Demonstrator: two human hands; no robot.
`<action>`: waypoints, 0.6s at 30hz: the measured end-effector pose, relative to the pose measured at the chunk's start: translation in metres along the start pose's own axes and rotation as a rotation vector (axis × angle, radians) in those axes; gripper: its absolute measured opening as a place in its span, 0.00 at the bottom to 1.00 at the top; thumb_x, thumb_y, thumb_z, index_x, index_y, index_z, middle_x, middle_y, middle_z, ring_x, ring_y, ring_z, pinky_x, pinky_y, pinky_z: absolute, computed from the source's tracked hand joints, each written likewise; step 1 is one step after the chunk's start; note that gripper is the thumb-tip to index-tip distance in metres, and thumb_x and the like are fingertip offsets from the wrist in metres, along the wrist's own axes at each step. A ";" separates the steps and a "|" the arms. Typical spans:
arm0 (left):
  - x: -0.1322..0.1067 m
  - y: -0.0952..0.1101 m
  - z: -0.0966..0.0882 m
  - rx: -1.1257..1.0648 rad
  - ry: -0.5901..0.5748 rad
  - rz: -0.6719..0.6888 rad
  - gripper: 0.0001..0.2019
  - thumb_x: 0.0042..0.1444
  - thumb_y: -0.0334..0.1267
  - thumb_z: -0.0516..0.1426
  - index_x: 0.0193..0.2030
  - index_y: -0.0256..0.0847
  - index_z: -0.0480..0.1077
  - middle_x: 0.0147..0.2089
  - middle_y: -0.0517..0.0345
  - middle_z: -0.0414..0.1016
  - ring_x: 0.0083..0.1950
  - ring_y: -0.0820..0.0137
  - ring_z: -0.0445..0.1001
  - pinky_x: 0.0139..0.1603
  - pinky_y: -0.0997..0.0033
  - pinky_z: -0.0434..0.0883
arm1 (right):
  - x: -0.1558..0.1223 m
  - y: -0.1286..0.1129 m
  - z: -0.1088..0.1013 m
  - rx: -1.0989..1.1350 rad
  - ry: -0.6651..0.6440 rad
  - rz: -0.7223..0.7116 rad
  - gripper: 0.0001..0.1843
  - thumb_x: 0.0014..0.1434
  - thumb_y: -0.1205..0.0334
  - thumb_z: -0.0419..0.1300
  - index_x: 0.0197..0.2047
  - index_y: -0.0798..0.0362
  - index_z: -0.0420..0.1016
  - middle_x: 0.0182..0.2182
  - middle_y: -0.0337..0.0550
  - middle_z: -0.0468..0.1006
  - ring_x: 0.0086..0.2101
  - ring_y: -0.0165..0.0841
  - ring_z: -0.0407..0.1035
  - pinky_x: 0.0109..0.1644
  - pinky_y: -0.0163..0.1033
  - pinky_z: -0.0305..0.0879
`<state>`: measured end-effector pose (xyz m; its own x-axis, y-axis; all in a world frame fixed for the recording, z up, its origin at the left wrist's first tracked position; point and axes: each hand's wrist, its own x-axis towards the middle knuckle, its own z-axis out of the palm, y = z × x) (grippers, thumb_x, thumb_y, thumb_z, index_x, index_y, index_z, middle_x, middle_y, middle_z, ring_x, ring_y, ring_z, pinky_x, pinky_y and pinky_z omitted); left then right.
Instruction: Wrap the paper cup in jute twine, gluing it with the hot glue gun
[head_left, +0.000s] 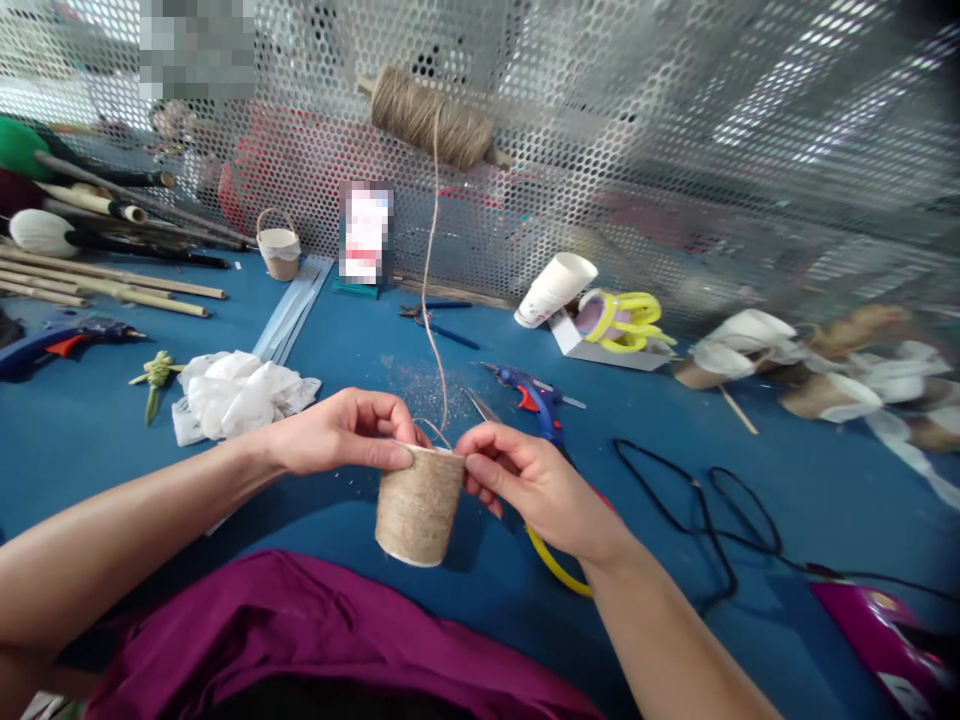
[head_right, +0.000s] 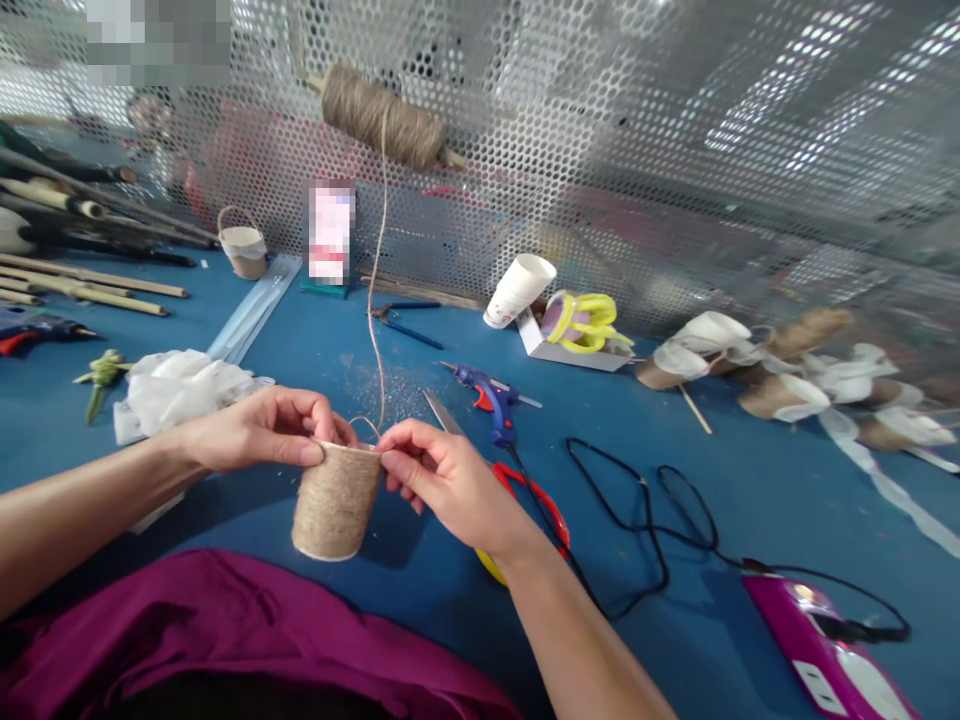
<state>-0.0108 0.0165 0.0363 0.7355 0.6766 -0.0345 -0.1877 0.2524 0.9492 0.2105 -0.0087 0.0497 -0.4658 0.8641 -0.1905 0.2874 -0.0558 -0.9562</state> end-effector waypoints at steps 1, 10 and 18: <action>0.000 0.000 0.000 0.011 0.005 0.001 0.09 0.46 0.34 0.63 0.29 0.33 0.67 0.39 0.52 0.75 0.42 0.70 0.72 0.45 0.68 0.66 | 0.000 0.000 0.000 -0.001 0.000 -0.007 0.11 0.56 0.52 0.57 0.32 0.51 0.68 0.21 0.33 0.67 0.21 0.23 0.60 0.22 0.28 0.58; -0.001 0.005 -0.002 0.286 0.012 0.072 0.05 0.50 0.32 0.59 0.33 0.32 0.67 0.43 0.48 0.74 0.45 0.66 0.71 0.49 0.63 0.65 | -0.002 -0.004 0.000 -0.096 0.014 -0.024 0.09 0.58 0.54 0.55 0.32 0.51 0.68 0.22 0.33 0.66 0.21 0.23 0.59 0.23 0.29 0.58; -0.001 0.001 -0.003 0.329 0.008 0.061 0.05 0.52 0.34 0.57 0.33 0.32 0.67 0.44 0.47 0.73 0.45 0.66 0.71 0.48 0.64 0.65 | 0.001 -0.001 0.000 -0.132 -0.005 -0.020 0.09 0.58 0.55 0.54 0.33 0.52 0.67 0.22 0.34 0.65 0.21 0.23 0.58 0.23 0.29 0.58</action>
<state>-0.0139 0.0179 0.0368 0.7240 0.6894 0.0246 -0.0106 -0.0245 0.9996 0.2093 -0.0079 0.0507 -0.4764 0.8620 -0.1731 0.3855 0.0278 -0.9223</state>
